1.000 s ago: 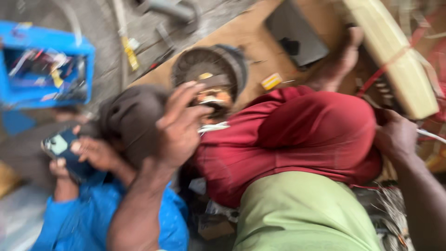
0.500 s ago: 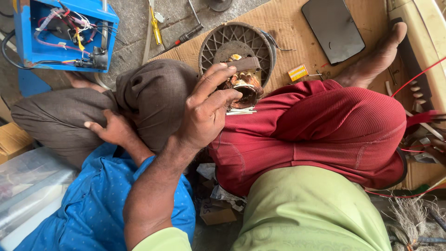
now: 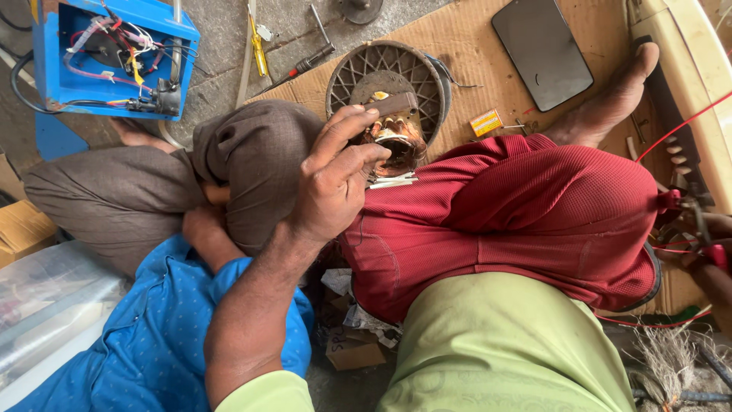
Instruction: The person repairs a motor by lighting matches to heat components, then stripping and connecting wires by hand and with pliers while working on a cardboard surface on the floor.
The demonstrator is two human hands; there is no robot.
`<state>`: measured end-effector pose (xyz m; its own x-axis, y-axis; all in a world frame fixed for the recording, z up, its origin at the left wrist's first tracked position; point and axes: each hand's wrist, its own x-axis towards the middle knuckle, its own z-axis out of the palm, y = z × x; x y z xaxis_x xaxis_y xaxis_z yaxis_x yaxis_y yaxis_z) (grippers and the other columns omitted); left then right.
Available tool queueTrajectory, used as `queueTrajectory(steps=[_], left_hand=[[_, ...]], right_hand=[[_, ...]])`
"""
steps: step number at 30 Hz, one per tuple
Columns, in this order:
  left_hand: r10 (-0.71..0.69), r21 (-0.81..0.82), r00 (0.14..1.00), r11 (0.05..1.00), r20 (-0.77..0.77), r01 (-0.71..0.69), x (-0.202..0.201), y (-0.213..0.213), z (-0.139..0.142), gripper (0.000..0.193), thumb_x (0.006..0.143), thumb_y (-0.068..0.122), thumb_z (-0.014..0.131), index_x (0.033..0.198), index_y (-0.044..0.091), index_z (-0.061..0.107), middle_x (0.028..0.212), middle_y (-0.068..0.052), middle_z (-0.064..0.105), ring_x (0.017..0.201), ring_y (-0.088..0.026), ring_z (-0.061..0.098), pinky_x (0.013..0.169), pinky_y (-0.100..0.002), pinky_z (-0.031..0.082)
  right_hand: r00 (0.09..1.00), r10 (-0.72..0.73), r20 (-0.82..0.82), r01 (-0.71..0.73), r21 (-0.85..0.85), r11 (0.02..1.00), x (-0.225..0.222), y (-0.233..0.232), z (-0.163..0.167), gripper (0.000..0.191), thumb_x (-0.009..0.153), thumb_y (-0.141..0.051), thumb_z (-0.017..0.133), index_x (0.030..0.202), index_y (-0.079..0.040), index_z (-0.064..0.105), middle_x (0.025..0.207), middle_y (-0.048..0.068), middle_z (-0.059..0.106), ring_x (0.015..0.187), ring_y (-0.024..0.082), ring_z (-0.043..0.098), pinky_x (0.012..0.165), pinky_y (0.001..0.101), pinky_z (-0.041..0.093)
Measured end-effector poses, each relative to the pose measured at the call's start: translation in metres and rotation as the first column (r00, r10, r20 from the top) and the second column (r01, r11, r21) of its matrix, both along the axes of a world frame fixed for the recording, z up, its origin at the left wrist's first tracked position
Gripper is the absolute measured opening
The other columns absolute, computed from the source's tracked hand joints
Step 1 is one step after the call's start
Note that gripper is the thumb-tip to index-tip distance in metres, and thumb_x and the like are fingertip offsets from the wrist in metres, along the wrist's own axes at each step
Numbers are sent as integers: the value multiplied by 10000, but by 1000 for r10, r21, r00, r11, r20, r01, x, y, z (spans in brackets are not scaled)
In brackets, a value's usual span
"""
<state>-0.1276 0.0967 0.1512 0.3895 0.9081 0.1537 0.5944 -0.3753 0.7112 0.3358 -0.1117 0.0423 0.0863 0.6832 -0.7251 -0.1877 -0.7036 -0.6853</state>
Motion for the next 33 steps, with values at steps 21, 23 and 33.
queueTrajectory(steps=[21,23,33], left_hand=[[92,105,996,990,-19,-89,3,-6,-28,193,816,-67,732,969,49,752,1259,-155,700,1253,-317,668,1058,-395,545],[70,138,997,988,18,-72,-11,-7,-54,197,800,-49,732,953,72,757,1246,-141,701,1247,-309,671,1073,-404,544],[15,171,1000,985,21,-19,-20,7,-82,82,879,56,695,929,94,748,1280,-172,676,1315,-360,618,1162,-461,486]], right_hand=[[725,180,665,-451,260,854,-61,57,41,620,760,-13,760,1340,-60,544,1361,181,538,1251,355,563,1022,423,502],[623,198,757,-530,222,818,-69,60,38,665,719,-4,744,1354,-58,556,1372,203,520,1273,414,518,1039,461,469],[964,-72,258,16,214,977,-41,84,19,566,761,-193,864,1229,-34,588,1158,113,687,1079,227,693,978,412,572]])
